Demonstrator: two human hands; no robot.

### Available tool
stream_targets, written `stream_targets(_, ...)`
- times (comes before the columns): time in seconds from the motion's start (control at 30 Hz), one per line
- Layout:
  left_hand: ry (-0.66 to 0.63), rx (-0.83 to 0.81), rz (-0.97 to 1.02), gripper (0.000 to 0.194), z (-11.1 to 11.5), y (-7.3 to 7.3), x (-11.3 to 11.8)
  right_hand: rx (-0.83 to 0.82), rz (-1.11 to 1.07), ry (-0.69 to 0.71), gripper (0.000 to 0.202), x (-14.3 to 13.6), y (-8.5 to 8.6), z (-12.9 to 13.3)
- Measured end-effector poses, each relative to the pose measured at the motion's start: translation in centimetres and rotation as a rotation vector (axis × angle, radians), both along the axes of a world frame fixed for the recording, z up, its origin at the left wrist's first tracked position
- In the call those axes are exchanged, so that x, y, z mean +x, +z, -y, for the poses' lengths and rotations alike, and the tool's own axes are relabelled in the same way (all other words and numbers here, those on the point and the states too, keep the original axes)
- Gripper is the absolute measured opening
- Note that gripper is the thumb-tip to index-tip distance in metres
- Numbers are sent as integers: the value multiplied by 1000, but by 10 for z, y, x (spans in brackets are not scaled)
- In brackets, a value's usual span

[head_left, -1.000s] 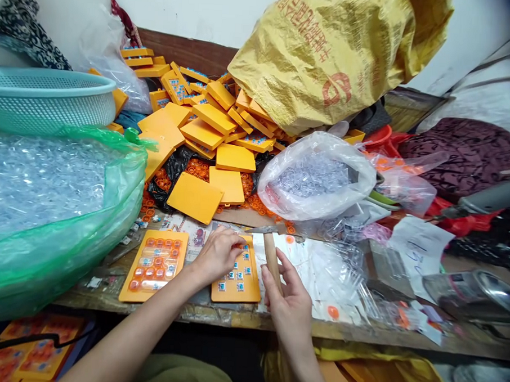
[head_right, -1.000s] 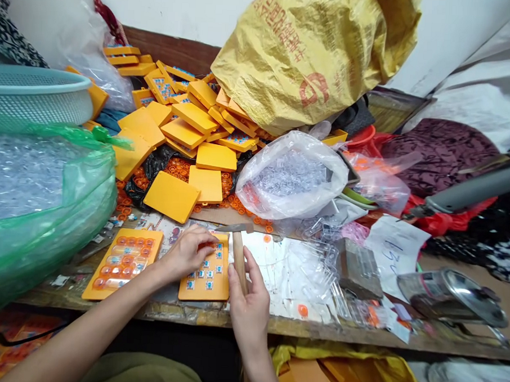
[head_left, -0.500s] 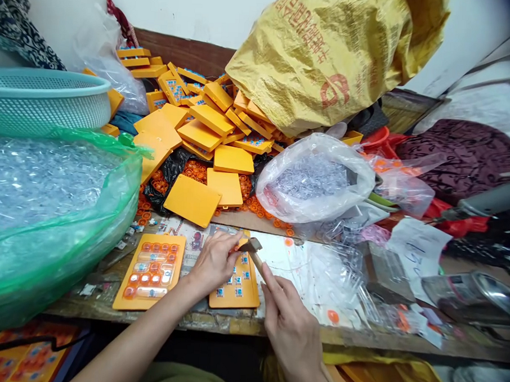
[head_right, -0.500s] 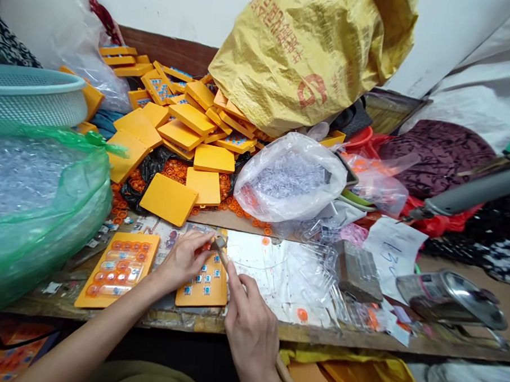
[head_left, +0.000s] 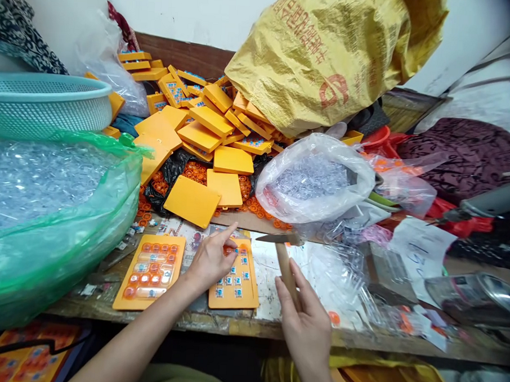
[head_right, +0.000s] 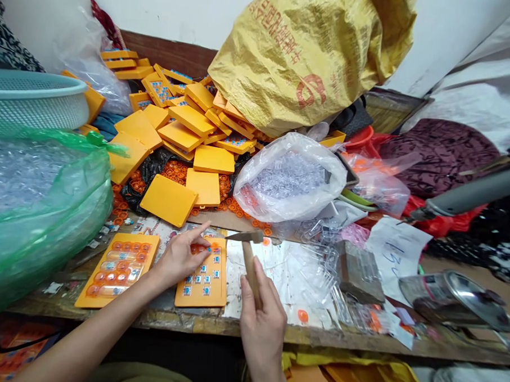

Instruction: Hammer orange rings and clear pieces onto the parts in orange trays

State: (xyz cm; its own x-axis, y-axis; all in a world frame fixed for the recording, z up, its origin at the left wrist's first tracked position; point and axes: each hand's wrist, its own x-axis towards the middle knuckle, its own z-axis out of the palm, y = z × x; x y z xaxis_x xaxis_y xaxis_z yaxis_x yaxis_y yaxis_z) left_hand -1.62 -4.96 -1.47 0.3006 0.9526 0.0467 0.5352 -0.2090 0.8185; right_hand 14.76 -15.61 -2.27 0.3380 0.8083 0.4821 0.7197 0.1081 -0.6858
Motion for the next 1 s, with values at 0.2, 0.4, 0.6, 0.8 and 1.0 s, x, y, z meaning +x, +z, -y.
stream_targets(0.2,-18,61,-28,63,3,-6,-2,-87,-109,86,38,2,1,-2)
stream_targets(0.4,-107,321,-100,35,13,1,18,-193,-688,-254,63,15,-5,-6)
stream_targets(0.6,-470,323,-204,16,13,7,103,35,-1073,-310,77,15,3,1)
stream_targets(0.8,-482,265,-231,19,7,2,146,32,-1138,-305,83,17,1,3)
stream_targets(1.0,-343,274,-160,47,2,9,74,-79,-985,-280,85,21,-7,8)
